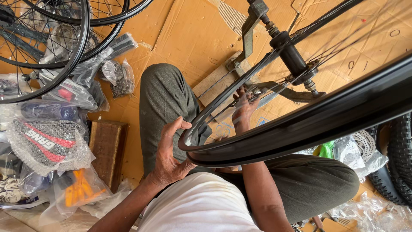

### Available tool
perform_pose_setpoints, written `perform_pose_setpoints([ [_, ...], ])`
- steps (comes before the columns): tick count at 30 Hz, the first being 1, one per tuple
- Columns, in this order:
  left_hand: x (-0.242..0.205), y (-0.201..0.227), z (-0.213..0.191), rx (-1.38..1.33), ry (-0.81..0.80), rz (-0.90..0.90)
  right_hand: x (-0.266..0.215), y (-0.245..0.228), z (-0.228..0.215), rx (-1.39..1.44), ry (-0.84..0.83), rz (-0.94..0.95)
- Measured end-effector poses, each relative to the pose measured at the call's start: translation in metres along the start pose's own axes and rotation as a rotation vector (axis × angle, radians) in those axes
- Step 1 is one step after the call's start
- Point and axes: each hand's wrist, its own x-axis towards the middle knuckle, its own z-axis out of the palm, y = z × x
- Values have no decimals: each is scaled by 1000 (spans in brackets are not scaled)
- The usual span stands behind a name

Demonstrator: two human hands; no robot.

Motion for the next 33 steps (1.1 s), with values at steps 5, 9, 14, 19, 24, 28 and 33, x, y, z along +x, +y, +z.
perform_pose_setpoints([
  [5,2,0,1,18,0,10,9,13,-7,29,60,54],
  [9,3,1,1,46,8,24,20,28,-24,164,-38,92],
  [14,4,2,1,62,10,16,14,19,-16,28,52,142],
  [19,4,0,2,77,13,31,7,16,-15,26,-47,1],
  [24,4,-3,3,66,15,38,11,11,-9,-11,118,143],
  [28,2,-6,5,91,25,47,12,14,-12,8,38,74],
  [33,1,-8,7,112,46,38,6,16,-13,67,-41,-17],
])
